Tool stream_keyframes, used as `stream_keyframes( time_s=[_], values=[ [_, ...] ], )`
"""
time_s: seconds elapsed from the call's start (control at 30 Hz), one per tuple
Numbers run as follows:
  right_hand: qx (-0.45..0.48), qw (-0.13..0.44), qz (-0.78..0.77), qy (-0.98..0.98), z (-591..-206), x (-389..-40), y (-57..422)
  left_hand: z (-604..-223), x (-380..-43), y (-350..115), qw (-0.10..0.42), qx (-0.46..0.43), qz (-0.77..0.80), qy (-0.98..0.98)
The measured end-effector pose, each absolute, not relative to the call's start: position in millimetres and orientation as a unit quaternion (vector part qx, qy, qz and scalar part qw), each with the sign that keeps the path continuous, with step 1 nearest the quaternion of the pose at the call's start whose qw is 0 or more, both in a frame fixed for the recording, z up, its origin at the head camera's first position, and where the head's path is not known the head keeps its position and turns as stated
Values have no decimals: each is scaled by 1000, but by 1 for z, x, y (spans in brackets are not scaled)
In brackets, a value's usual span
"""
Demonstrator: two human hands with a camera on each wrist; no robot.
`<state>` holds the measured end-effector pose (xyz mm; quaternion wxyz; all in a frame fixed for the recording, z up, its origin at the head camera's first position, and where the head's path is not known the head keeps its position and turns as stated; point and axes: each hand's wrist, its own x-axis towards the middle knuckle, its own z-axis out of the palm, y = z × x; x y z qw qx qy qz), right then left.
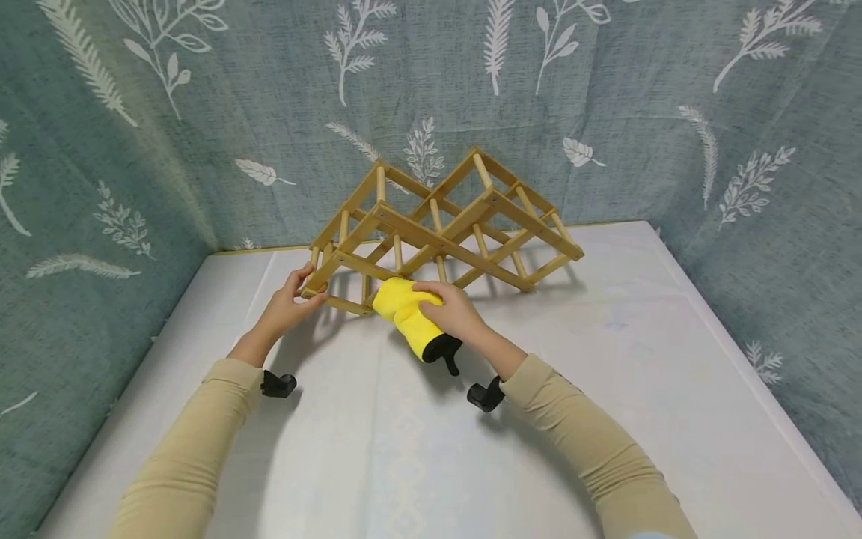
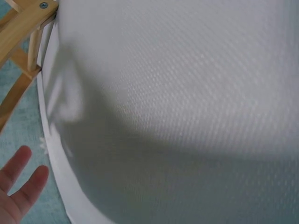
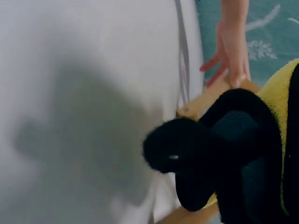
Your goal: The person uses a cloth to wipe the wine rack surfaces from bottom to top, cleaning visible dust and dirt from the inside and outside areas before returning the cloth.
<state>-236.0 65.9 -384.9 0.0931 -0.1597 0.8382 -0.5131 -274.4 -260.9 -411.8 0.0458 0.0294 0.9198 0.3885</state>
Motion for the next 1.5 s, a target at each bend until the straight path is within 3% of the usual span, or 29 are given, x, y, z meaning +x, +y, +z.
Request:
stream_keyframes(
  time_s=[0.33, 0.5, 0.7, 0.93, 1.07, 1.3, 1.5],
  values=[
    [-136, 55, -522, 840, -369, -209, 156, -403, -272, -260, 52, 71, 315, 945],
    [-94, 27, -491, 866, -364, -191, 208, -383, -270, -247, 7, 119, 294, 948],
    [-46, -5, -450, 892, -367, -171, 259, -341, -272, -205, -41, 111, 330, 936],
    [37, -60, -438, 896, -376, -160, 308, -296, -278, -132, -6, 72, 397, 915],
    [75, -75, -449, 887, -381, -158, 326, -291, -285, -102, -26, 46, 407, 912],
    [102, -78, -442, 888, -387, -158, 336, -296, -289, -84, -121, 16, 407, 905],
    [100, -71, -413, 902, -387, -160, 339, -299, -290, -102, -113, 63, 474, 871]
  ],
)
